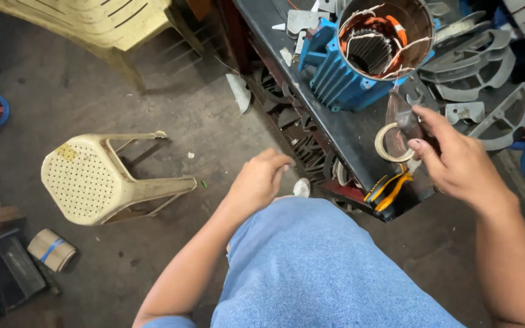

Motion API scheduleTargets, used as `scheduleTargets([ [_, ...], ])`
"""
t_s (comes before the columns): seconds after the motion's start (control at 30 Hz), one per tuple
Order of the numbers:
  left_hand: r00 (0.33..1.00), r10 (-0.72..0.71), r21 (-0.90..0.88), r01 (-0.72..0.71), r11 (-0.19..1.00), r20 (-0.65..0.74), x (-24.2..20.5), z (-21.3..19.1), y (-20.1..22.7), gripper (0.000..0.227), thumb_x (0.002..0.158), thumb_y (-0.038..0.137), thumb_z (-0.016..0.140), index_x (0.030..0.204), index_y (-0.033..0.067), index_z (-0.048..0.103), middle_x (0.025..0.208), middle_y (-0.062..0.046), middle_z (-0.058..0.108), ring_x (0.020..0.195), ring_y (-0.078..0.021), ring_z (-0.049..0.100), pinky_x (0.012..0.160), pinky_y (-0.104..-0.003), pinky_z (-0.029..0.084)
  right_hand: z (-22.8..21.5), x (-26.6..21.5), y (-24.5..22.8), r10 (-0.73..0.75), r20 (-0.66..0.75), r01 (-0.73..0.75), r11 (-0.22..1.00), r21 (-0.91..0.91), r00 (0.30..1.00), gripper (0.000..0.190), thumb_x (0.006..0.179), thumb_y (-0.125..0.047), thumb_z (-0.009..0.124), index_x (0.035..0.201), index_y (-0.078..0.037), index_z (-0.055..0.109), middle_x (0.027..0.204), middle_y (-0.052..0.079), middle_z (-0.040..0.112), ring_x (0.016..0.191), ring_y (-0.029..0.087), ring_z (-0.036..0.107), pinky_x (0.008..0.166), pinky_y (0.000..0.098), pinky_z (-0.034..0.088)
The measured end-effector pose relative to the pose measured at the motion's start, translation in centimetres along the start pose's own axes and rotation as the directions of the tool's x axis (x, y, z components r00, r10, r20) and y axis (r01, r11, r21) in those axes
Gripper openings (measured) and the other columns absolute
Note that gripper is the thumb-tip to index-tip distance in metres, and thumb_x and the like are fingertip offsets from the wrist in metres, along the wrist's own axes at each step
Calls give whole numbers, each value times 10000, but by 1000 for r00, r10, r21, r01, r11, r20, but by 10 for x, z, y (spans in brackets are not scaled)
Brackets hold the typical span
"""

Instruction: The person works on a blue electric motor stator placed on a workbench. They use pliers to strip the insulation from copper wires and then use a knife to scrape the wire ends. The person also handles a roll of tape and various wire pieces during the process.

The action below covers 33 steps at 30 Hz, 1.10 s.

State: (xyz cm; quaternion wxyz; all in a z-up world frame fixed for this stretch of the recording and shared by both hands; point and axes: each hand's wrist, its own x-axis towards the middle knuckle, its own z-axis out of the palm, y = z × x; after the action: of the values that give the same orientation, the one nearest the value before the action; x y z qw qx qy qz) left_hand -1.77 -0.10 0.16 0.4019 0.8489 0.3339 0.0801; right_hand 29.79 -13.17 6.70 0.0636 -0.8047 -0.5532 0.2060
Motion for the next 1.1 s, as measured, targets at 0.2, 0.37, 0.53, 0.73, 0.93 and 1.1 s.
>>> scheduleTargets([
  [0.2,900,-19,-800,395,452,435,17,36,-2,623,971,496,372,1379,56,536,1224,-170,688,956,-278,720,741,-379,646,39,-3,19,-44,-78,89,539,838,996,285,1017,-100,502,1278,-8,435,982,226,635,643,269,634,588,357,548],
  [0.37,727,503,-828,560,-42,467,34,51,27,677,1010,441,568,1520,23,418,1441,-231,543,1179,-308,635,918,-404,556,59,-11,14,-214,-83,106,98,990,973,594,949,-91,570,1506,-116,367,1121,277,631,846,335,711,743,452,635],
  [0.53,862,332,-846,472,-249,383,24,73,26,298,1030,181,600,1283,25,577,1033,-100,677,880,-164,691,738,-293,606,99,-10,-2,-77,-142,143,1,990,987,397,968,-134,547,1349,-99,438,1087,285,630,650,404,733,485,507,640],
  [0.73,900,217,-852,431,-299,379,16,66,1,176,998,127,596,1158,92,530,1063,-144,682,906,-226,707,737,-345,620,104,-14,-26,77,-168,172,-44,984,983,353,966,-122,578,1273,21,478,927,301,644,602,402,714,480,502,629],
  [0.93,990,18,-923,124,364,140,5,35,3,232,981,98,618,1187,26,539,893,-138,716,771,-194,723,667,-280,639,94,-16,-41,40,-192,190,46,981,981,570,872,-49,612,1399,-1,402,1018,277,645,759,368,733,633,513,650],
  [1.1,989,96,-539,-144,830,-117,-2,16,7,186,952,108,654,1137,110,675,768,-23,738,688,-130,684,639,-243,582,82,-25,-55,-110,-171,179,69,981,979,774,787,67,581,1509,14,305,1205,247,597,807,326,729,618,458,667],
])
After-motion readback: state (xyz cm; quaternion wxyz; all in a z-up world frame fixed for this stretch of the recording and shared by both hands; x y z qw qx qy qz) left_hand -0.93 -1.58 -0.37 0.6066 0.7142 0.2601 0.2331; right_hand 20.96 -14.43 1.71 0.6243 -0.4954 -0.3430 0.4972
